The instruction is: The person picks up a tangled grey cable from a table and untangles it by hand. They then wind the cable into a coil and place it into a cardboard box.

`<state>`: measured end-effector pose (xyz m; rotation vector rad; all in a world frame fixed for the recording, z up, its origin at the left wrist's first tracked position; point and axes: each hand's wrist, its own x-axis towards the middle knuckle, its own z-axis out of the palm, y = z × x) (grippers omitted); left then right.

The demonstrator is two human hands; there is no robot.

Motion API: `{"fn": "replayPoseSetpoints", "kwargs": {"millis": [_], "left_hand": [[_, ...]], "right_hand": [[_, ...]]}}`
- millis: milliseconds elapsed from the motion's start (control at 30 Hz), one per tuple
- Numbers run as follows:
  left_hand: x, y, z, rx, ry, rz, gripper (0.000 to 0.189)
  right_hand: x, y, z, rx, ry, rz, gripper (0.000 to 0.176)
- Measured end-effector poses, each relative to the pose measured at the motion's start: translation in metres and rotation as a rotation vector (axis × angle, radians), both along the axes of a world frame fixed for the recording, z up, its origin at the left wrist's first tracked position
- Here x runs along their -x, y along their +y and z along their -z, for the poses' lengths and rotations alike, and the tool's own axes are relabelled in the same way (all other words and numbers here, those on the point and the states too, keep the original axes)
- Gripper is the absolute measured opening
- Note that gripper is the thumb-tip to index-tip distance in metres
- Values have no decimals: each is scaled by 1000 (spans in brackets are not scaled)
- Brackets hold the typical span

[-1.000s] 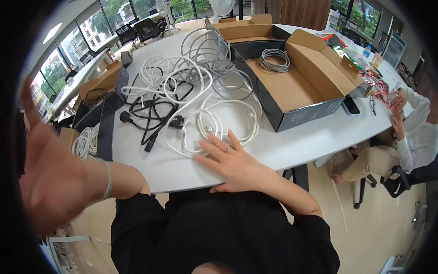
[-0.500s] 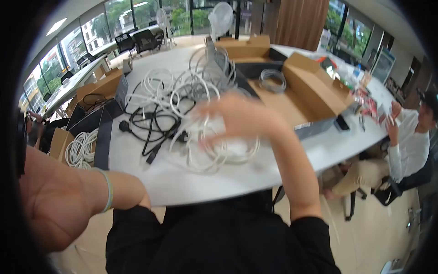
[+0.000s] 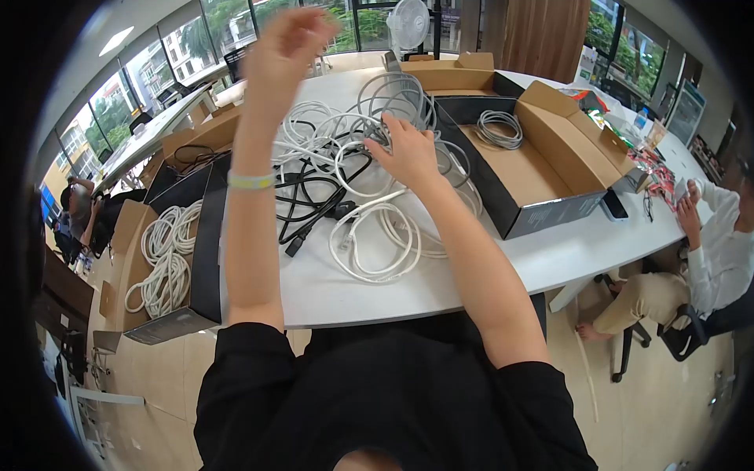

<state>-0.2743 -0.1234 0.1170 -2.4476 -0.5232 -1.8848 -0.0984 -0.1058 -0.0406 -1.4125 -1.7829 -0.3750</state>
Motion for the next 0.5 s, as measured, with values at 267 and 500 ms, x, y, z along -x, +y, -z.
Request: {"fn": "replayPoseSetpoints", "kwargs": {"millis": [267,500], "left_hand": [[-11,93,79,814,991,-327,67],[111,111,51,920,363,-328,36]], "right_hand": [[-5,1,-6,-102,-67,129,67],[-26,6,-34,121,412,195,79]]}}
